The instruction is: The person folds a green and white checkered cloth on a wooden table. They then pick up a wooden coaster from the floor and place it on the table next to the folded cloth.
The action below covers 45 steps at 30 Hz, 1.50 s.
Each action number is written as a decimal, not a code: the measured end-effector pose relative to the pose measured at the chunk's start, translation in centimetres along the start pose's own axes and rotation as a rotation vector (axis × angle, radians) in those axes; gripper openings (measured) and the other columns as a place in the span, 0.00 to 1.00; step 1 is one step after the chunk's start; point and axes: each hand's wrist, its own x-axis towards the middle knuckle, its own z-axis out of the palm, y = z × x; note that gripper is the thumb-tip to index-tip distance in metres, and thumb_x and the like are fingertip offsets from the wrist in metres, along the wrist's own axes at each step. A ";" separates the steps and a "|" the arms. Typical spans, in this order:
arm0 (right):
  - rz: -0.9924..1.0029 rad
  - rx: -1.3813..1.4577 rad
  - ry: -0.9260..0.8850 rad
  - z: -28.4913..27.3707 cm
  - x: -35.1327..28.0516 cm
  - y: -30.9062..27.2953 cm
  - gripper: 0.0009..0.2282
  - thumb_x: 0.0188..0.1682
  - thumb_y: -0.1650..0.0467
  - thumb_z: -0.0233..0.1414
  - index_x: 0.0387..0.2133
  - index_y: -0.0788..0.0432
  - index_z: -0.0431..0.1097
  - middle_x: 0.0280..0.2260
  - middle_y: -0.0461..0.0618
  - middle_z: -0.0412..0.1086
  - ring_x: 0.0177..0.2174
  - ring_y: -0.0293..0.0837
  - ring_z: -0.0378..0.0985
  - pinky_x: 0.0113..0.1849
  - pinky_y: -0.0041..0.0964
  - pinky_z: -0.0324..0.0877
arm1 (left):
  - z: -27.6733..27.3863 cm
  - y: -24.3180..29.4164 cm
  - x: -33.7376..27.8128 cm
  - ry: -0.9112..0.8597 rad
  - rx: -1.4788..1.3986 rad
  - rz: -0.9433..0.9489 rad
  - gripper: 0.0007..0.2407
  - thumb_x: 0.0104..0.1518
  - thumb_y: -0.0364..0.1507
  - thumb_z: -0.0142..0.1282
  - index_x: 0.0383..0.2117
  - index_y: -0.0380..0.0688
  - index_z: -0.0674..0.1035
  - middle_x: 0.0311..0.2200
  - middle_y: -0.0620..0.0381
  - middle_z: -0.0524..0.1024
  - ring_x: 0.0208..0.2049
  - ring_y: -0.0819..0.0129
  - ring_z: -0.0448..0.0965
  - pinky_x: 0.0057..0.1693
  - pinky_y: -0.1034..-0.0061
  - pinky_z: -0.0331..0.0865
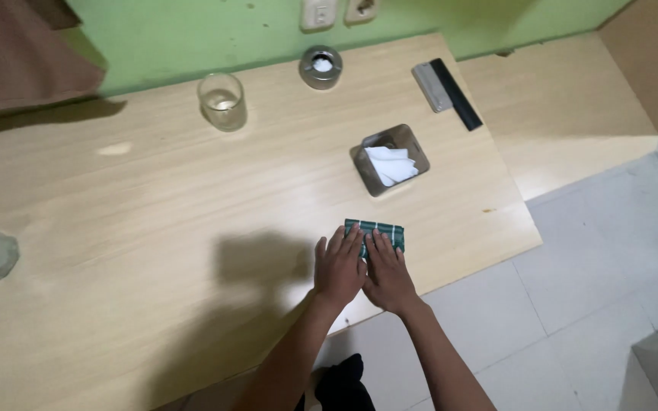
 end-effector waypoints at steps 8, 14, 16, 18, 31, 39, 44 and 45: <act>0.234 0.014 -0.022 -0.6 -6.7 3.3 0.38 0.50 0.61 0.49 0.71 0.54 0.36 0.73 0.54 0.33 0.71 0.54 0.32 0.65 0.57 0.37 | 4.1 5.3 -1.0 -0.140 -0.019 0.149 0.24 0.59 0.33 0.51 0.64 0.43 0.70 0.70 0.56 0.61 0.70 0.57 0.56 0.68 0.46 0.46; 0.258 -0.048 -0.070 -0.8 -6.3 3.2 0.37 0.53 0.60 0.48 0.72 0.54 0.34 0.73 0.55 0.31 0.71 0.54 0.31 0.65 0.57 0.36 | 3.0 4.8 -1.0 -0.144 0.024 0.217 0.24 0.59 0.33 0.50 0.64 0.43 0.70 0.69 0.56 0.61 0.70 0.56 0.56 0.68 0.46 0.47; 0.272 -0.070 -0.094 -1.1 -6.3 2.3 0.38 0.52 0.59 0.48 0.71 0.54 0.34 0.73 0.55 0.31 0.71 0.54 0.31 0.66 0.57 0.36 | 2.4 4.4 -1.6 -0.138 0.045 0.249 0.24 0.58 0.33 0.51 0.63 0.43 0.70 0.69 0.55 0.62 0.69 0.56 0.56 0.67 0.45 0.48; 0.288 -0.117 -0.157 -1.3 -5.4 1.5 0.38 0.52 0.59 0.48 0.71 0.56 0.33 0.73 0.56 0.29 0.71 0.54 0.30 0.66 0.57 0.37 | 2.0 3.6 -1.1 -0.086 0.053 0.280 0.24 0.56 0.32 0.53 0.61 0.42 0.72 0.67 0.54 0.65 0.68 0.55 0.58 0.67 0.44 0.49; 0.007 -0.196 -0.309 -0.7 0.5 -10.6 0.36 0.54 0.59 0.43 0.71 0.58 0.32 0.72 0.60 0.29 0.71 0.55 0.29 0.66 0.56 0.37 | -4.2 -6.6 -5.8 0.150 0.092 0.113 0.23 0.54 0.30 0.56 0.58 0.42 0.74 0.64 0.53 0.69 0.65 0.50 0.63 0.64 0.43 0.54; -0.193 -0.213 -0.266 3.0 4.4 -15.1 0.34 0.54 0.62 0.44 0.71 0.60 0.35 0.72 0.61 0.32 0.70 0.56 0.31 0.65 0.57 0.38 | -5.7 -11.5 -9.0 0.244 0.142 -0.067 0.25 0.56 0.31 0.55 0.62 0.44 0.70 0.66 0.50 0.66 0.65 0.51 0.63 0.64 0.44 0.54; -0.252 -0.095 -0.042 4.1 1.6 -13.5 0.32 0.53 0.63 0.46 0.69 0.60 0.45 0.70 0.62 0.42 0.69 0.58 0.41 0.64 0.57 0.44 | -5.6 -11.0 -9.2 0.236 0.138 -0.028 0.25 0.56 0.30 0.55 0.62 0.45 0.69 0.67 0.51 0.65 0.66 0.48 0.61 0.66 0.45 0.55; -0.246 -0.064 0.002 4.0 0.6 -12.9 0.32 0.51 0.63 0.48 0.69 0.60 0.47 0.69 0.62 0.45 0.68 0.58 0.44 0.63 0.57 0.47 | -5.4 -10.5 -9.3 0.207 0.130 -0.011 0.25 0.55 0.30 0.55 0.62 0.45 0.69 0.67 0.52 0.64 0.67 0.47 0.60 0.66 0.45 0.55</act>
